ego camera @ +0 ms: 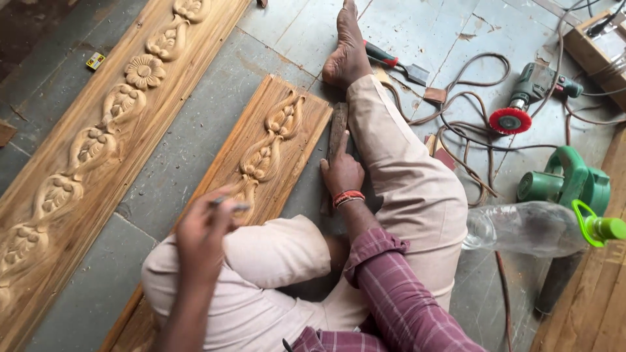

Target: The person carves intricate floral patterns into a wooden plank using a chisel and a wooden mallet. They repeatedly strike the chisel to shape the wood and occasionally brush away wood shavings with their hand.

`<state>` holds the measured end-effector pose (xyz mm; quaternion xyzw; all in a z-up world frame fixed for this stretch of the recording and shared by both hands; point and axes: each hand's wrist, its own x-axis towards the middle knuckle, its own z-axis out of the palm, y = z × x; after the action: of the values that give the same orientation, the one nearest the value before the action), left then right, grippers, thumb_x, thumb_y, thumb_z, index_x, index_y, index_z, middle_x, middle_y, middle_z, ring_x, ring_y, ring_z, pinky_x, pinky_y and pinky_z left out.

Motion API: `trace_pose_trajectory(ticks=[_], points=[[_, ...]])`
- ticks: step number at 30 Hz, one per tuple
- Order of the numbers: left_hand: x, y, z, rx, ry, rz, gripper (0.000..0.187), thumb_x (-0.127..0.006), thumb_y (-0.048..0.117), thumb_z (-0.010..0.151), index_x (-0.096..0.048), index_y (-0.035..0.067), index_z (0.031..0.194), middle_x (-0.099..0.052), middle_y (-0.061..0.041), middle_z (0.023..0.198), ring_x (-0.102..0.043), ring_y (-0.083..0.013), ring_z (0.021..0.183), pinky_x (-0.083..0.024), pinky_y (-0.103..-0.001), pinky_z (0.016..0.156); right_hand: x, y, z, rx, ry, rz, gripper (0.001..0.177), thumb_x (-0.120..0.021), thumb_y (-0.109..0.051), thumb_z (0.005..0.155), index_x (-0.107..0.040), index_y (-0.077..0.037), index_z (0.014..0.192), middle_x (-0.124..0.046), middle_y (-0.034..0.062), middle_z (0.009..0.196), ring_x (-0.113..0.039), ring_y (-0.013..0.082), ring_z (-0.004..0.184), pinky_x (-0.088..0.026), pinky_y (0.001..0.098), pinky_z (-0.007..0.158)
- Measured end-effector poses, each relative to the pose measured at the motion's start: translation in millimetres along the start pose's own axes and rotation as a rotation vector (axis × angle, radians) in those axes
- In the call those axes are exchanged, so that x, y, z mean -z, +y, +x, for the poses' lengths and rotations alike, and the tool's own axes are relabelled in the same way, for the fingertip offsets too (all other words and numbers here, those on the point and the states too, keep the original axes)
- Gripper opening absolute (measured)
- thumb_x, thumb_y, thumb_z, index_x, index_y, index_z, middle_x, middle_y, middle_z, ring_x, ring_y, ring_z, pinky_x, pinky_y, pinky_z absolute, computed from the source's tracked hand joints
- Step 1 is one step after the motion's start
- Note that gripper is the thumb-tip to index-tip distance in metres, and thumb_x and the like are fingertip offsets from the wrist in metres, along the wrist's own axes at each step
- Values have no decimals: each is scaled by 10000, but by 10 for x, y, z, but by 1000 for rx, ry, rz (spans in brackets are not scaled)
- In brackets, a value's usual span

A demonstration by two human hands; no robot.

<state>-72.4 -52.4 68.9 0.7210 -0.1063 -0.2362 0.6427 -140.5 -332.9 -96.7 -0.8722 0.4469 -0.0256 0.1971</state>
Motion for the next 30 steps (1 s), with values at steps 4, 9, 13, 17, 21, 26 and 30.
trace_pose_trajectory(ticks=[4,9,13,17,21,26,30], points=[[-656,-265,822,296,-143,14,299,-641,285,1023,-727,9,1098,-729,-83,819,-648,-103,656,-523,-229,584,188,-59,20,-10,83,22,846,-712,-481,930,-343,-73,1572,-743,208,941,-718,386,823,-568,494,724],[-951,-740,1316,400,-137,-197,245,-722,267,975,-743,38,1059,-729,-4,815,-584,-53,645,-473,-192,577,411,-185,-119,143,-138,530,506,-654,-399,989,-620,-153,1429,-765,93,955,-724,199,808,-564,347,703],[-1021,-987,1357,482,-138,-358,224,-727,261,964,-761,50,1030,-705,12,791,-554,-28,643,-456,-169,583,274,-395,-210,93,-422,1090,431,-646,-265,1007,-637,-53,1382,-740,5,945,-654,87,780,-540,254,674],[-993,-931,1416,453,-198,68,361,-647,401,1025,-776,64,1033,-692,-55,821,-580,-164,716,-458,-332,632,52,-468,66,47,-223,1189,346,-723,-197,998,-739,22,1265,-758,23,955,-662,75,798,-550,233,720],[-1051,-708,1331,405,-572,876,538,-498,539,1068,-756,70,1023,-744,-153,937,-721,-322,903,-548,-499,844,-117,-470,457,74,-72,985,219,-757,-122,947,-754,3,1127,-762,11,976,-675,48,857,-557,213,762],[-1064,-683,1191,311,-995,1047,489,-613,516,975,-766,54,1025,-736,-169,1061,-700,-340,1042,-542,-498,953,-242,-587,519,129,-48,861,107,-754,-97,954,-740,-25,1031,-719,4,923,-658,58,813,-563,222,719],[-1058,-738,1158,284,-1052,1029,440,-620,478,976,-765,65,1023,-740,-157,1064,-700,-329,1061,-541,-495,962,-191,-606,514,264,-33,753,122,-699,-91,1000,-740,-51,1108,-711,4,982,-688,62,891,-579,219,778]])
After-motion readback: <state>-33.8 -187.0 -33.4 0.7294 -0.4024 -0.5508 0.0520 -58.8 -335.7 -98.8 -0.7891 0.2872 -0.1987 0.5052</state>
